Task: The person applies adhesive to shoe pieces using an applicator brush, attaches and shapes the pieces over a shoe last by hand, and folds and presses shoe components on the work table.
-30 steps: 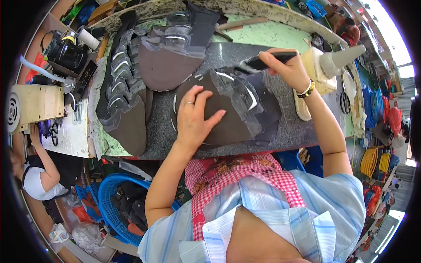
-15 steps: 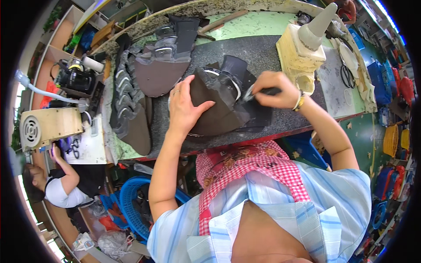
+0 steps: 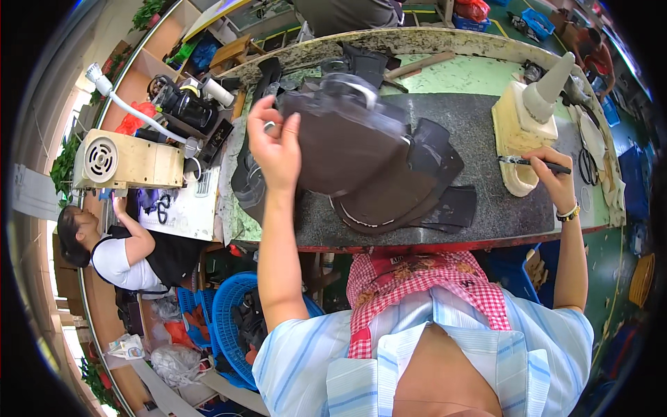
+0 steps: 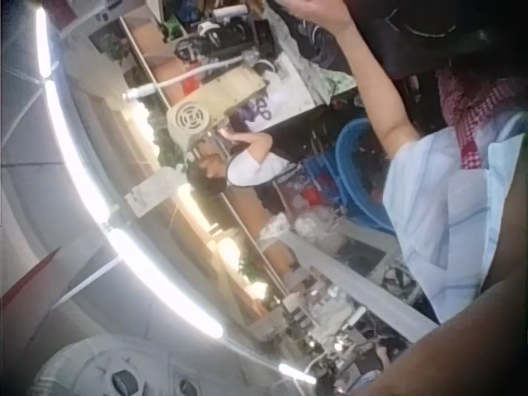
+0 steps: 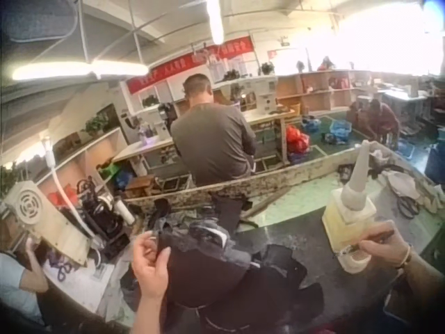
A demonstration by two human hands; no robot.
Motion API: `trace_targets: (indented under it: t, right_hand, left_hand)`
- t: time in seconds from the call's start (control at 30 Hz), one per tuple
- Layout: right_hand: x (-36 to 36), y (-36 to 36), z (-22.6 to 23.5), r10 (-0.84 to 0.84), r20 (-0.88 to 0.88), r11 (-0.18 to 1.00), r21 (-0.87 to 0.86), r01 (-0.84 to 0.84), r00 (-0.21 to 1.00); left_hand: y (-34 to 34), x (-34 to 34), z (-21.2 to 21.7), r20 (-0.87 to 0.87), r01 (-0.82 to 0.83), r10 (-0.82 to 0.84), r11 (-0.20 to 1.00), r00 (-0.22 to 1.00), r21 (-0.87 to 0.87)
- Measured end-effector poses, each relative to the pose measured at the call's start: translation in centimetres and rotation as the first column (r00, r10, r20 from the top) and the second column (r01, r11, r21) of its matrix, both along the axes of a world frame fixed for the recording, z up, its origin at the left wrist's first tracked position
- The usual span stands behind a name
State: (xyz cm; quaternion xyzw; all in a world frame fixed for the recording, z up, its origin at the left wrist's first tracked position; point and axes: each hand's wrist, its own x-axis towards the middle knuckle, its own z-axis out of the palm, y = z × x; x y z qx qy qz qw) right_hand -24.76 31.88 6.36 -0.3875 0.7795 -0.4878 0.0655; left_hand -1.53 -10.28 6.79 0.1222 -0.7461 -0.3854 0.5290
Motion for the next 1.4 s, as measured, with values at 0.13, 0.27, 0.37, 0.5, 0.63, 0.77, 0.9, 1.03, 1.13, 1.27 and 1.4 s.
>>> trace_targets:
  t: [0.13, 0.27, 0.37, 0.5, 0.63, 0.77, 0.9, 1.03, 1.13, 1.27, 1.4]
  right_hand:
    - [-0.2, 2.3, 1.4, -0.12, -0.05, 0.986, 0.109, 0.125, 0.992]
    - [-0.4, 3.3, 2.4, -0.228, -0.029, 0.964, 0.133, 0.23, 0.973]
    - [-1.1, 2.8, 1.0, -0.22, -0.013, 0.969, 0.109, 0.221, 0.975]
    - [-0.2, 1.8, -0.5, -0.17, -0.19, 0.955, 0.209, 0.209, 0.967]
    - [0.5, 1.3, -1.8, -0.184, -0.458, 0.907, 0.261, 0.33, 0.869]
    - [1.4, 0.6, -2.6, -0.288, -0.442, 0.813, 0.356, 0.46, 0.85]
    - [-0.2, 0.6, -1.8, -0.035, -0.768, 0.914, 0.234, 0.331, 0.639]
    - [-1.5, 0.7, -2.2, -0.05, -0.444, 0.952, 0.25, 0.178, 0.895]
    - [-0.7, 0.2, -0.1, 0.022, -0.566, 0.917, 0.34, 0.209, 0.824]
    - [-0.5, 1.3, -1.6, 0.036, -0.696, 0.903, 0.331, 0.275, 0.717]
    - [-2.1, 1.1, -1.0, 0.1, -0.601, 0.891, 0.409, 0.198, 0.793]
  left_hand:
    - [-0.7, 0.4, -1.6, 0.297, -0.273, 0.45, 0.831, 0.842, -0.484]
    - [10.5, 0.6, -4.5, 0.731, 0.364, 0.009, 0.863, 0.682, -0.35]
    - [14.9, 1.6, -5.8, 0.891, 0.423, 0.147, 0.839, 0.429, -0.342]
    - [11.9, 0.6, -5.4, 0.917, 0.537, 0.013, 0.807, 0.398, -0.245]
    - [11.8, 0.1, -5.1, 0.923, 0.61, 0.065, 0.733, 0.379, -0.302]
    - [13.3, 0.4, -7.1, 0.777, 0.59, 0.231, 0.537, 0.585, -0.603]
    - [13.8, 1.3, -5.1, 0.681, 0.551, 0.068, 0.532, 0.729, -0.643]
    - [15.8, 2.2, -7.5, 0.629, 0.563, -0.047, 0.5, 0.776, -0.658]
    - [13.7, 2.2, -7.7, 0.651, 0.61, -0.11, 0.494, 0.751, -0.62]
    - [13.3, 1.7, -6.4, 0.717, 0.635, -0.377, 0.764, 0.586, -0.118]
    - [13.6, 0.3, -9.3, 0.715, 0.496, -0.112, 0.792, 0.691, -0.356]
